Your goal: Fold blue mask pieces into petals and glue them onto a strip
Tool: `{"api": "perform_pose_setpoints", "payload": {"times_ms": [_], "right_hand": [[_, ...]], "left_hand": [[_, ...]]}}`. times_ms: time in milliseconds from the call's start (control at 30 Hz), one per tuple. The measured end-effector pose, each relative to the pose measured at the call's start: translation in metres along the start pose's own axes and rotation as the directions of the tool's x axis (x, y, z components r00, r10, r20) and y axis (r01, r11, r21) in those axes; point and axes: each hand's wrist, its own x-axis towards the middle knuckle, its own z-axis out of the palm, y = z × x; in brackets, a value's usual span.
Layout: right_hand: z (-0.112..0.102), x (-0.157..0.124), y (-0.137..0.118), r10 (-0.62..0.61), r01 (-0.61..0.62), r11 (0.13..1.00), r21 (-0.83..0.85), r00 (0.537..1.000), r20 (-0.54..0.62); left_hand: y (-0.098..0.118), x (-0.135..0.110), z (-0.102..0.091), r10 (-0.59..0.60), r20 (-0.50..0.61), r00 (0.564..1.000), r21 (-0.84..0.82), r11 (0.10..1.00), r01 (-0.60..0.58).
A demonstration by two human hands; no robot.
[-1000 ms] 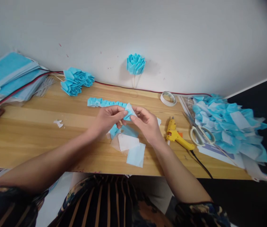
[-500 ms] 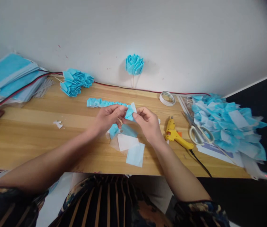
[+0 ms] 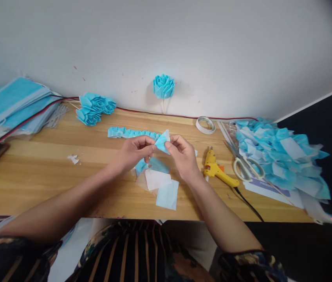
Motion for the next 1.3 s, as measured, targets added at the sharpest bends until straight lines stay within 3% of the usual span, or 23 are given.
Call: {"api": "perform_pose_setpoints", "payload": {"times_ms": [133,300,567,633,733,833,933,1000,1100,1200,1300], "right_hand": [[0.000,0.000,-0.001,0.016,-0.017,1.000,-0.018,1.000,-0.025],[0.001,0.000,-0.003,0.020,-0.020,1.000,-0.008,1.000,0.010],[0.006,0.000,0.004,0.026,-0.025,1.000,-0.019,0.999,0.046],[0.001,0.002,0.002,-0.009,0.011,0.998,-0.059,0.999,0.042],[-0.021,0.002,-0.014,-0.186,0.176,0.967,-0.184,0.982,-0.037],[-0.060,-0.008,-0.043,-0.402,0.295,0.817,-0.496,0.907,-0.123],[-0.102,-0.029,-0.061,-0.456,0.229,0.608,-0.760,0.885,-0.098],[-0.125,-0.046,-0.060,-0.378,0.156,0.481,-0.863,0.925,-0.043],[-0.149,-0.067,-0.042,-0.170,0.119,0.277,-0.953,0.983,0.074],[-0.159,-0.081,-0.022,-0.010,0.208,0.151,-0.967,0.978,0.208],[-0.161,-0.086,-0.014,0.001,0.238,0.068,-0.969,0.971,0.238]], "left_hand": [[0.000,0.000,0.000,0.001,-0.043,0.999,-0.073,0.997,-0.004],[-0.002,0.000,0.001,0.005,0.030,1.000,0.050,0.999,-0.006],[-0.003,-0.002,0.001,0.052,0.020,0.998,0.126,0.991,-0.055],[-0.002,-0.001,0.001,0.055,-0.006,0.998,0.106,0.993,-0.054],[-0.001,0.000,-0.001,0.054,-0.036,0.998,0.089,0.995,-0.051],[-0.001,0.001,-0.003,0.053,-0.056,0.997,0.063,0.997,-0.049],[-0.002,0.001,-0.005,0.048,-0.081,0.996,0.030,0.998,-0.046],[-0.002,0.001,-0.005,0.040,-0.085,0.996,-0.023,0.999,-0.042],[0.001,0.003,-0.006,0.022,-0.073,0.997,-0.236,0.971,-0.039],[0.006,0.007,-0.010,-0.032,-0.033,0.999,-0.443,0.896,0.014],[0.014,0.010,-0.017,-0.076,0.019,0.997,-0.529,0.846,0.075]]}}
